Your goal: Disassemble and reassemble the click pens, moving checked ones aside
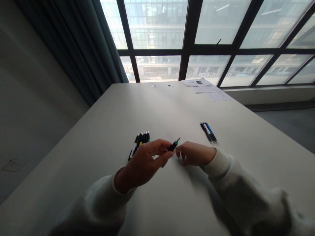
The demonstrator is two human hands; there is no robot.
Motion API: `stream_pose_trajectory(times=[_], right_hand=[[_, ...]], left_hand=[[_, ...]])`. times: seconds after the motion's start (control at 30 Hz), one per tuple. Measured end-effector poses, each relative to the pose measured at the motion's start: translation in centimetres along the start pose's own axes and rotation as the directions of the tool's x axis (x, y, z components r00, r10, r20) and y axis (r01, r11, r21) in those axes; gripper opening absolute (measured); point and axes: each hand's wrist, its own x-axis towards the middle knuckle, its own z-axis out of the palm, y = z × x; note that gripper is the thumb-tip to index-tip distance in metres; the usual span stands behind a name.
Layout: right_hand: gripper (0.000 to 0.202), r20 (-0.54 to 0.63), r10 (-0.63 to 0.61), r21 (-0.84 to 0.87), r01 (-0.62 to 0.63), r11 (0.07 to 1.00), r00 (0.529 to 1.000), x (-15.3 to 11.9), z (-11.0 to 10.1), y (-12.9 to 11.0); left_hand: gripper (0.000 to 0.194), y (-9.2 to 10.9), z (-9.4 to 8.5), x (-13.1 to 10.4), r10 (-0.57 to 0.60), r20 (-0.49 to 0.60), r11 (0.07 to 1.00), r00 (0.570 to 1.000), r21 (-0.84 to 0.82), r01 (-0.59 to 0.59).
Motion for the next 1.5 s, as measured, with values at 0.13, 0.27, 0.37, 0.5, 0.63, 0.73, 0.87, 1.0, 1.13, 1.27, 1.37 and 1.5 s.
stream_pose_trajectory(times=[0.13, 0.27, 0.37, 0.5, 0.63, 0.73, 0.87, 1.0, 1.13, 1.27, 1.37, 1.5], right_hand=[[0.013, -0.015, -0.050, -0.027, 0.049, 0.998, 0.999, 0.2, -0.1, 0.1], [0.009, -0.187, -0.200, 0.184, 0.234, 0.955, 0.962, -1.0, -2.1, 0.0], [0.013, -0.405, -0.180, 0.487, 0.378, 0.788, 0.897, -2.8, -4.0, -0.6], [0.016, -0.608, -0.137, 0.559, 0.544, 0.625, 0.782, -4.5, -5.1, -2.0], [0.015, -0.659, -0.181, 0.525, 0.618, 0.585, 0.730, -4.6, -5.0, -2.9], [0.016, -0.674, -0.207, 0.501, 0.645, 0.578, 0.709, -4.5, -4.9, -3.1], [0.017, -0.665, -0.231, 0.495, 0.651, 0.575, 0.710, -4.7, -5.0, -3.1], [0.017, -0.638, -0.249, 0.490, 0.633, 0.599, 0.729, -4.8, -5.0, -3.1], [0.016, -0.634, -0.258, 0.455, 0.622, 0.638, 0.729, -4.9, -5.1, -3.2], [0.013, -0.625, -0.288, 0.362, 0.596, 0.716, 0.726, -5.0, -5.4, -3.4], [0.013, -0.621, -0.307, 0.264, 0.561, 0.784, 0.721, -5.2, -5.6, -3.4], [0.013, -0.607, -0.316, 0.181, 0.514, 0.838, 0.729, -5.3, -5.8, -3.2]], left_hand=[[0.019, 0.3, 0.1, 0.1, 0.006, -0.001, 1.000, 1.000, 0.014, -0.006], [0.020, 0.3, -0.2, 0.0, 0.026, -0.010, 0.999, 1.000, 0.045, -0.026], [0.021, 0.1, -0.5, -0.2, 0.038, -0.011, 0.998, 0.999, 0.058, -0.037], [0.021, -0.3, -0.9, -0.3, 0.064, 0.015, 0.995, 0.998, 0.074, -0.065], [0.023, -0.5, -1.0, -0.1, 0.113, 0.015, 0.985, 0.994, 0.128, -0.114], [0.024, -0.5, -1.0, -0.1, 0.138, 0.007, 0.976, 0.990, 0.168, -0.137], [0.023, -0.2, -1.1, 0.0, 0.152, 0.000, 0.968, 0.988, 0.201, -0.149], [0.023, -0.2, -1.1, 0.1, 0.168, 0.009, 0.962, 0.986, 0.218, -0.166], [0.025, -0.2, -1.2, 0.2, 0.189, 0.020, 0.952, 0.982, 0.241, -0.188], [0.022, -0.1, -1.2, 0.3, 0.206, 0.007, 0.935, 0.978, 0.294, -0.199], [0.021, 0.0, -1.2, 0.4, 0.204, -0.005, 0.924, 0.979, 0.331, -0.191], [0.023, -0.3, -1.2, 0.5, 0.212, -0.018, 0.911, 0.977, 0.366, -0.191]])
